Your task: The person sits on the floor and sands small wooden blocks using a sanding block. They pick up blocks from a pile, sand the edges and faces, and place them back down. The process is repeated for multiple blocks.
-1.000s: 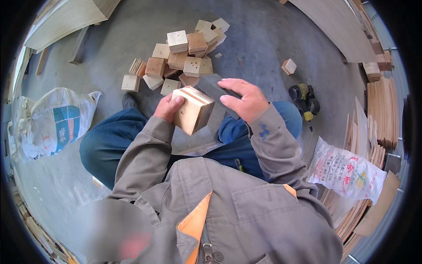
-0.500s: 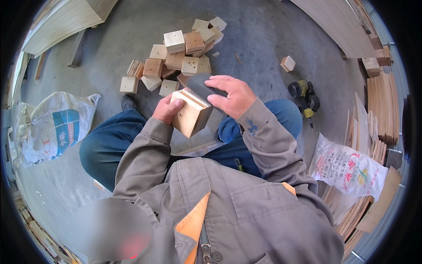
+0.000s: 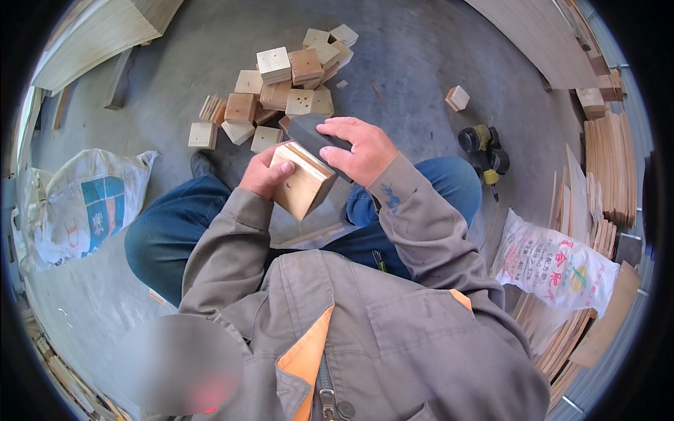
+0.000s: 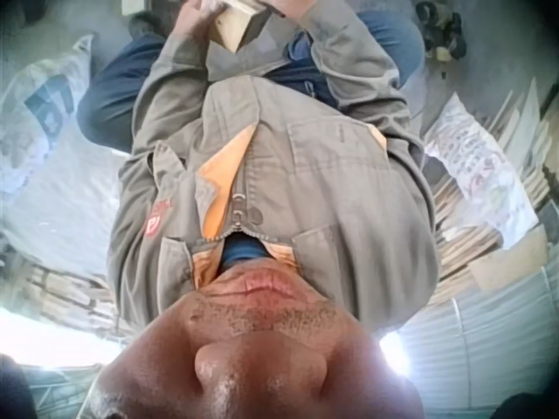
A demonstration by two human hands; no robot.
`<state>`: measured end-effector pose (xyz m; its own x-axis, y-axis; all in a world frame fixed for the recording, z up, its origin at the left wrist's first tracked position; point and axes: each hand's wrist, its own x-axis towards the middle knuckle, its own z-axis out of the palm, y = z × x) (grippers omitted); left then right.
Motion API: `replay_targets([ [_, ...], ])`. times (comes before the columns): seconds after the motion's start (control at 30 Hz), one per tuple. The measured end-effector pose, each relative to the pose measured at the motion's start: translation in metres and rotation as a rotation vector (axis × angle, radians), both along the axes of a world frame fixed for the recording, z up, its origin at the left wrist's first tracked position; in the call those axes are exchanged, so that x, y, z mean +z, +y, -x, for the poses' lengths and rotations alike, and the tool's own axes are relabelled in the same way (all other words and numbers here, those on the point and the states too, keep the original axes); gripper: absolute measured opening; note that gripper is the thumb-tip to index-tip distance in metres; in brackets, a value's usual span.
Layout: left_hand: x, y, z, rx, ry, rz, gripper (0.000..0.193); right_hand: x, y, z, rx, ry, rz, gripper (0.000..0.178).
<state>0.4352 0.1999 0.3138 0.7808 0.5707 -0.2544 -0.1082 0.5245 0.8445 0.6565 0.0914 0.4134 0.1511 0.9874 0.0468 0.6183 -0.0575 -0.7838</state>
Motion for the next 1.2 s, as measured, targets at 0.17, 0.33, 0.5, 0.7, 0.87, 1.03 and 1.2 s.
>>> replay_targets([
  [0.17,0.006,0.007,0.001,0.013,-0.068,0.083,0.083,-0.015,-0.011,-0.004,-0.349,0.351,-0.033,0.047],
  [0.33,0.003,0.013,0.007,-0.044,-0.201,0.232,0.079,-0.029,-0.026,0.014,-0.492,0.980,0.026,0.044],
  [0.5,0.005,0.018,0.002,0.058,-0.280,0.129,0.084,-0.037,-0.030,0.023,-0.454,1.285,0.023,0.045],
  [0.7,-0.009,0.007,-0.002,0.352,-0.359,0.396,0.078,-0.039,-0.023,0.035,-0.336,1.219,-0.034,0.046],
  [0.87,0.000,-0.002,-0.008,0.241,-0.345,0.551,0.076,-0.041,-0.022,0.040,-0.304,1.078,-0.053,0.050],
  [1.03,0.015,-0.010,-0.008,0.148,-0.352,0.693,0.076,-0.039,-0.020,0.044,-0.311,0.907,-0.077,0.054],
  [1.2,0.002,-0.005,-0.009,0.286,-0.293,0.607,0.081,-0.046,-0.022,0.047,-0.377,0.299,-0.254,0.050],
])
